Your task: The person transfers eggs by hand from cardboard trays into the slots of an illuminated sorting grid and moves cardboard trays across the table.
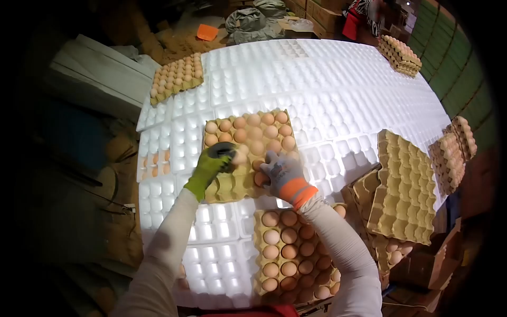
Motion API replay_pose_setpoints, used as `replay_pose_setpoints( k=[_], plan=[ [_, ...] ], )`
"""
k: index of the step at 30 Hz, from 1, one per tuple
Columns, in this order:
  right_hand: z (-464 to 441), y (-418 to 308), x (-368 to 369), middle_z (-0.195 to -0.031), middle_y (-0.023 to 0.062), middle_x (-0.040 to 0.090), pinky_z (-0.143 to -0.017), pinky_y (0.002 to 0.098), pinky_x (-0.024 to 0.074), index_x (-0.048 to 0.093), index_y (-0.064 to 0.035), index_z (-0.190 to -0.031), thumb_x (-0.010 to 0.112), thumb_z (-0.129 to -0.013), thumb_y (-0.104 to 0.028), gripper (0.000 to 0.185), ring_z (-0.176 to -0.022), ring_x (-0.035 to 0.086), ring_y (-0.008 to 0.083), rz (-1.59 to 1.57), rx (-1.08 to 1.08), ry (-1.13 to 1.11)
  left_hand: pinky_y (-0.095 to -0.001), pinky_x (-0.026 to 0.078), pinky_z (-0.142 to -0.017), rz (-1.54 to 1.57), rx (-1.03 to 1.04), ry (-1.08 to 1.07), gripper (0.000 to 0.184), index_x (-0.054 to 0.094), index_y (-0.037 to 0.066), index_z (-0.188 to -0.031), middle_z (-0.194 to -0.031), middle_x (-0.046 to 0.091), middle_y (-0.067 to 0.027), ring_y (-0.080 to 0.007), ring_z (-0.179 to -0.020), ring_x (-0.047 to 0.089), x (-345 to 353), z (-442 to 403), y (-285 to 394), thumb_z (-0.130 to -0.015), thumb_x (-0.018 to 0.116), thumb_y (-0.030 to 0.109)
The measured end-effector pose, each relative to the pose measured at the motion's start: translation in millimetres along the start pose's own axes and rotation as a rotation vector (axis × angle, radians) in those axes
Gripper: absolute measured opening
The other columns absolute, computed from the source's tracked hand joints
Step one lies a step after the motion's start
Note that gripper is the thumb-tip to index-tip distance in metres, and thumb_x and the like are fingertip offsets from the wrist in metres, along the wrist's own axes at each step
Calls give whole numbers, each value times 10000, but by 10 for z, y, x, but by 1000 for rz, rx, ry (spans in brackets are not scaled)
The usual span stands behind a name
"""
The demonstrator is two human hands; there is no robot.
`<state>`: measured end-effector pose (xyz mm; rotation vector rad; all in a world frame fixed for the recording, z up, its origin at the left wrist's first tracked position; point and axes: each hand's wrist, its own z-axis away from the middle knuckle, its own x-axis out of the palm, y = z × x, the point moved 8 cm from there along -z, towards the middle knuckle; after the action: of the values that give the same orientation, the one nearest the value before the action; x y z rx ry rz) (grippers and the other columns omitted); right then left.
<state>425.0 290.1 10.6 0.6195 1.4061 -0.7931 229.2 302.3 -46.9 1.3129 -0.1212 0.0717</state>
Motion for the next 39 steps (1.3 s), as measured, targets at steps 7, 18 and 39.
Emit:
replay_pose_setpoints(
  k=[7, 18, 39],
  plan=[
    [16, -107, 90, -1157, 70, 592, -830, 435, 526, 670, -137, -1111, 761, -805, -322, 369, -1059, 610, 290, 13, -110, 40, -435, 533, -833, -1234, 489, 138, 418, 593, 77, -1257, -1188, 634, -130, -320, -1067, 634, 426, -224, 366, -894, 660, 274],
    [83, 699, 93, -1229, 91, 633, -935, 345, 524, 533, -49, -1383, 677, -898, -144, 515, -1111, 610, 204, -1784, 116, 190, -456, 524, -853, -1331, 240, 5, 263, 682, 73, -1028, -1074, 705, -160, -353, -989, 670, 437, -598, 311, -834, 691, 250],
    [-510, -9, 141, -1136, 77, 588, -807, 432, 525, 696, -186, -1019, 705, -811, -212, 210, -1081, 604, 302, 37, 39, 122, -227, 483, -676, 235, 129, 50, 401, 569, 101, -1336, -1102, 651, -32, -116, -868, 641, -498, 154, 140, -1007, 574, 331]
  ],
)
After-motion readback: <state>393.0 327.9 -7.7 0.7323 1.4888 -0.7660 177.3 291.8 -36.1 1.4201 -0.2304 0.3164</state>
